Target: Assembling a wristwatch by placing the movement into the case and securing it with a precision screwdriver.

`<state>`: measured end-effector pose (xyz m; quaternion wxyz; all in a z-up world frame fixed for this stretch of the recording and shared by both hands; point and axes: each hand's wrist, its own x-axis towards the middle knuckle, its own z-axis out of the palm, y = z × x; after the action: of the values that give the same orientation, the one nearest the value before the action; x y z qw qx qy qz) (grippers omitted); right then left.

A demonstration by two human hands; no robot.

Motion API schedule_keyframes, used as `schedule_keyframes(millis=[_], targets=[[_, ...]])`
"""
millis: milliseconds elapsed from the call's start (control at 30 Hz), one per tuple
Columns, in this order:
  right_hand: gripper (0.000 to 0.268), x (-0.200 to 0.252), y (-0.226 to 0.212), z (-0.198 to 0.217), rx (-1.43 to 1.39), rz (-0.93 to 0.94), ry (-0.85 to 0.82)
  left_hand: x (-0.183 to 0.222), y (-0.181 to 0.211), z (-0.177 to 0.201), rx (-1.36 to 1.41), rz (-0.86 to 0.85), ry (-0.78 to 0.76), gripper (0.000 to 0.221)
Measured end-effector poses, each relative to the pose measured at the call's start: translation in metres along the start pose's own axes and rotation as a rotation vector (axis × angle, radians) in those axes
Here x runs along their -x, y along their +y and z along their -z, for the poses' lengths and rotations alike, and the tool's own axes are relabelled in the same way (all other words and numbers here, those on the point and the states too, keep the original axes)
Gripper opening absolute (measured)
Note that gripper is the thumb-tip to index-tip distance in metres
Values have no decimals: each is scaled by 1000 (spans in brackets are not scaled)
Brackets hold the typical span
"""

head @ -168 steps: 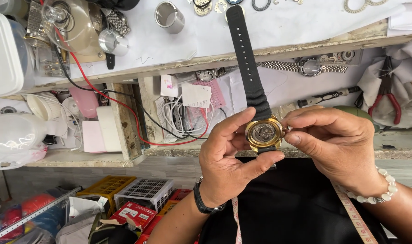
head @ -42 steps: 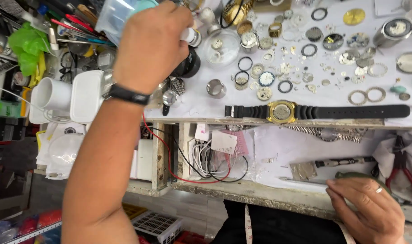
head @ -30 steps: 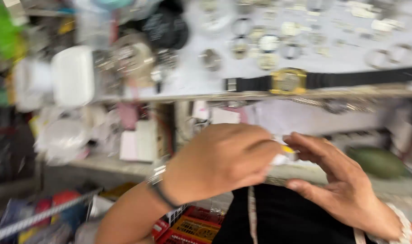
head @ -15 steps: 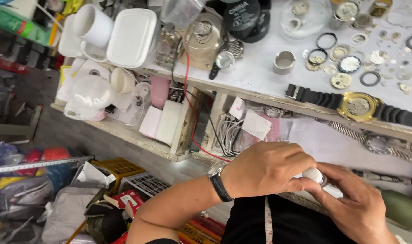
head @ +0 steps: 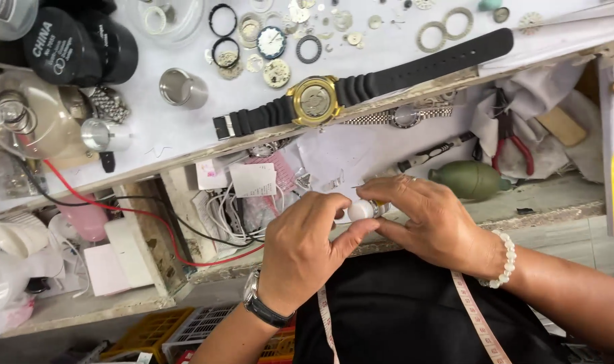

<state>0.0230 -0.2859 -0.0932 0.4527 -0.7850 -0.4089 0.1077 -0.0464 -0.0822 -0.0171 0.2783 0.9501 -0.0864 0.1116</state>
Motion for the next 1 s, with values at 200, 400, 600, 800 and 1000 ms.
schedule_keyframes(millis=[200,400,600,800,1000], targets=[[39,-3,2,12,160,43,50,-5,0,-3,150,-77,-123,36],[36,-26,7,21,208,137,42,-16,-12,-29,2,-17,62,17],[32,-52,36,-8,334,134,-62,-8,-57,-60,-49,152,53,39],[28,-63,44,-24,403,113,-146,-7,-75,-49,169,338,-45,36],[32,-65,51,-32,354,12,-187,0,-80,-52,131,119,-43,38]])
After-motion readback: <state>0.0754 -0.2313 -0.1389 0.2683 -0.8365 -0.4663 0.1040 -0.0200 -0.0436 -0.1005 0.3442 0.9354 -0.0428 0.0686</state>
